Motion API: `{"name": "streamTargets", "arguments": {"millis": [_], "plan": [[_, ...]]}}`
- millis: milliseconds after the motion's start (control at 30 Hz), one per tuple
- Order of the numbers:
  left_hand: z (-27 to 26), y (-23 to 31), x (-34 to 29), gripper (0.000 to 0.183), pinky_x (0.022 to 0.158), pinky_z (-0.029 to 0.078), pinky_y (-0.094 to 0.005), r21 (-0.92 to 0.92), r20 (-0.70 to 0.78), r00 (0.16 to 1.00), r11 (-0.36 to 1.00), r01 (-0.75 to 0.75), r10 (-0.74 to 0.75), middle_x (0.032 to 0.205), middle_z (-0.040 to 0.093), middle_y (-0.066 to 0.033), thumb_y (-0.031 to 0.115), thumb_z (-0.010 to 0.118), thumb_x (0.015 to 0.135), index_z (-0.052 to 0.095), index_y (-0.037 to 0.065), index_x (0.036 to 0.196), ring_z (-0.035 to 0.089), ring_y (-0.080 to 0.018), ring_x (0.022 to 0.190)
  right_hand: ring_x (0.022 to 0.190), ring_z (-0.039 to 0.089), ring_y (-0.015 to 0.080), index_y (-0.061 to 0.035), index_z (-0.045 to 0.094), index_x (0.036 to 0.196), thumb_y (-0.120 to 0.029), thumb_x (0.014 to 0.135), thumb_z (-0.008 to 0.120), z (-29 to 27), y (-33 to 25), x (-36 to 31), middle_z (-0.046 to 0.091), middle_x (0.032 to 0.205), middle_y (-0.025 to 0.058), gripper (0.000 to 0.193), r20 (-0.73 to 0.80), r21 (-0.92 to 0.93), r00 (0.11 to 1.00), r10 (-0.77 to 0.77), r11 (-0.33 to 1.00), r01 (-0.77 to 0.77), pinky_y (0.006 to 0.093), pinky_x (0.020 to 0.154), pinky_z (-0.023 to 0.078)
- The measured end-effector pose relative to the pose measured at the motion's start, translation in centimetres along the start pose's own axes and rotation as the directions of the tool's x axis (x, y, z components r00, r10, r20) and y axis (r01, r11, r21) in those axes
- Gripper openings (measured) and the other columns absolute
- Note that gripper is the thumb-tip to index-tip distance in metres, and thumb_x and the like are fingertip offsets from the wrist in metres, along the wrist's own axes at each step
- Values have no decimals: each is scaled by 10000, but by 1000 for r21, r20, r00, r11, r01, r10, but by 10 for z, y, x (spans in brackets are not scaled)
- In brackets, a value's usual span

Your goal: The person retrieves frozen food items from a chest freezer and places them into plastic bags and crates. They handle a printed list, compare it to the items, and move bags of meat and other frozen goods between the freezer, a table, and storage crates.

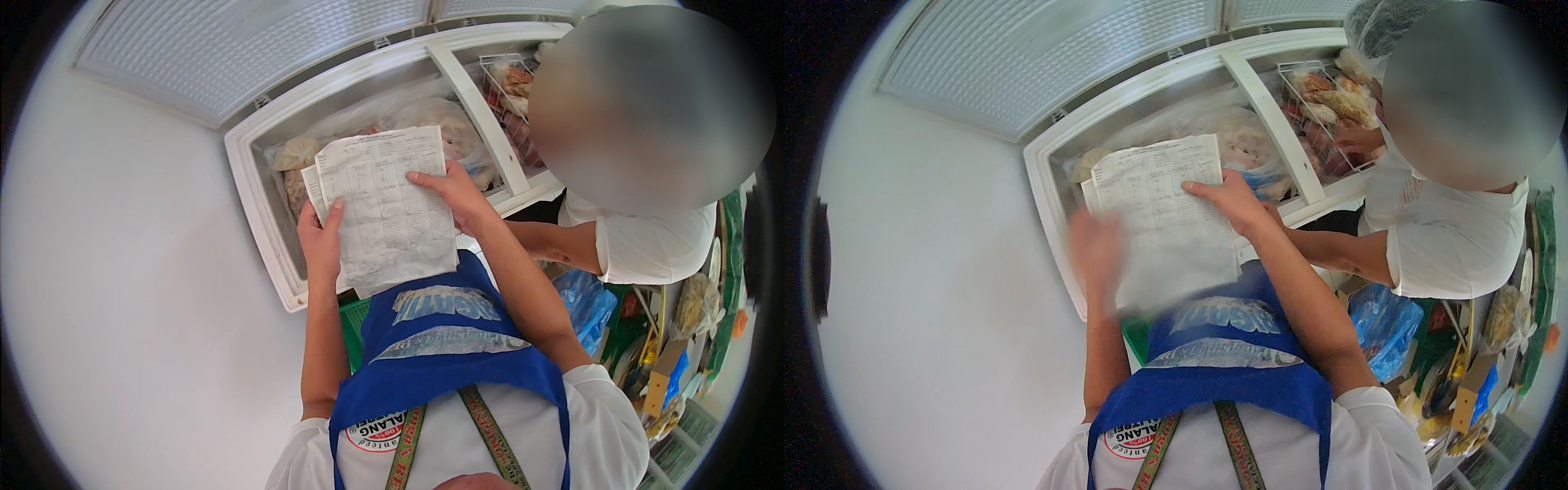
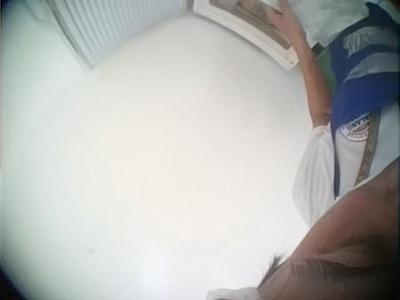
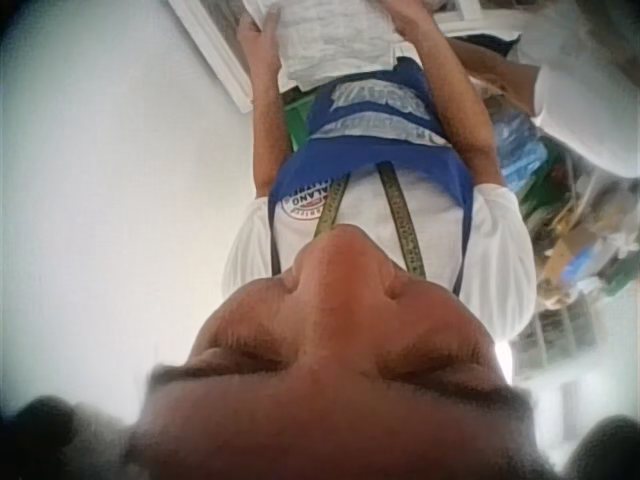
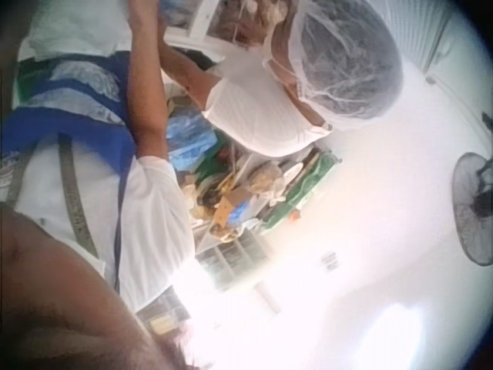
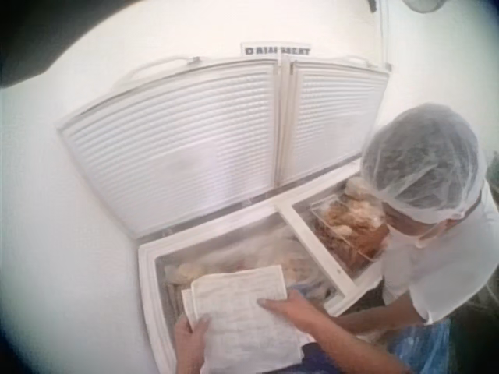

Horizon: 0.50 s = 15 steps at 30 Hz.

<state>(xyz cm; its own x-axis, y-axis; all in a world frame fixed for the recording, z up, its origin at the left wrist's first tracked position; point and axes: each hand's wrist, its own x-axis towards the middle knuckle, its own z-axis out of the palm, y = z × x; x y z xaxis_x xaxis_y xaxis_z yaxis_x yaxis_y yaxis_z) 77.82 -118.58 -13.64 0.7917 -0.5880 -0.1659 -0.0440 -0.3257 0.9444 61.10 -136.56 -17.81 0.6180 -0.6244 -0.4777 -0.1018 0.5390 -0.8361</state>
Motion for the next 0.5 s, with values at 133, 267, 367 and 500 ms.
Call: {"name": "streamTargets", "arguments": {"millis": [133,267,367,500], "plan": [[17,7,32,319,925,512,-305,167,24,999,985,-40,37,1170,730,-92,108,703,989,650,-20,1276,664,-148,1023,969,730,224,59,680,1246,-195,900,798,2,-27,10,746,1133,156,445,-102,136,993,60,990,-46,347,855,581],[31,29,54,313,917,511,-303,174,114,991,980,-94,75,1165,731,-97,113,703,989,648,-27,1264,664,-147,1016,973,735,232,60,687,1235,-181,911,780,-12,-29,29,745,1134,159,414,-116,244,993,-1,969,29,357,858,588],[37,38,69,313,920,507,-306,208,162,981,968,-142,109,1163,729,-101,120,704,990,647,-28,1260,658,-142,1024,986,736,235,69,688,1231,-184,911,778,-19,-33,40,745,1141,158,418,-168,267,984,50,964,-4,366,868,589],[47,47,83,304,916,503,-305,248,177,980,960,-130,87,1139,729,-94,127,708,989,651,-23,1247,652,-141,1010,997,735,239,72,684,1239,-187,905,780,-16,-43,46,744,1149,156,434,-219,284,975,47,959,18,371,882,586]]}}
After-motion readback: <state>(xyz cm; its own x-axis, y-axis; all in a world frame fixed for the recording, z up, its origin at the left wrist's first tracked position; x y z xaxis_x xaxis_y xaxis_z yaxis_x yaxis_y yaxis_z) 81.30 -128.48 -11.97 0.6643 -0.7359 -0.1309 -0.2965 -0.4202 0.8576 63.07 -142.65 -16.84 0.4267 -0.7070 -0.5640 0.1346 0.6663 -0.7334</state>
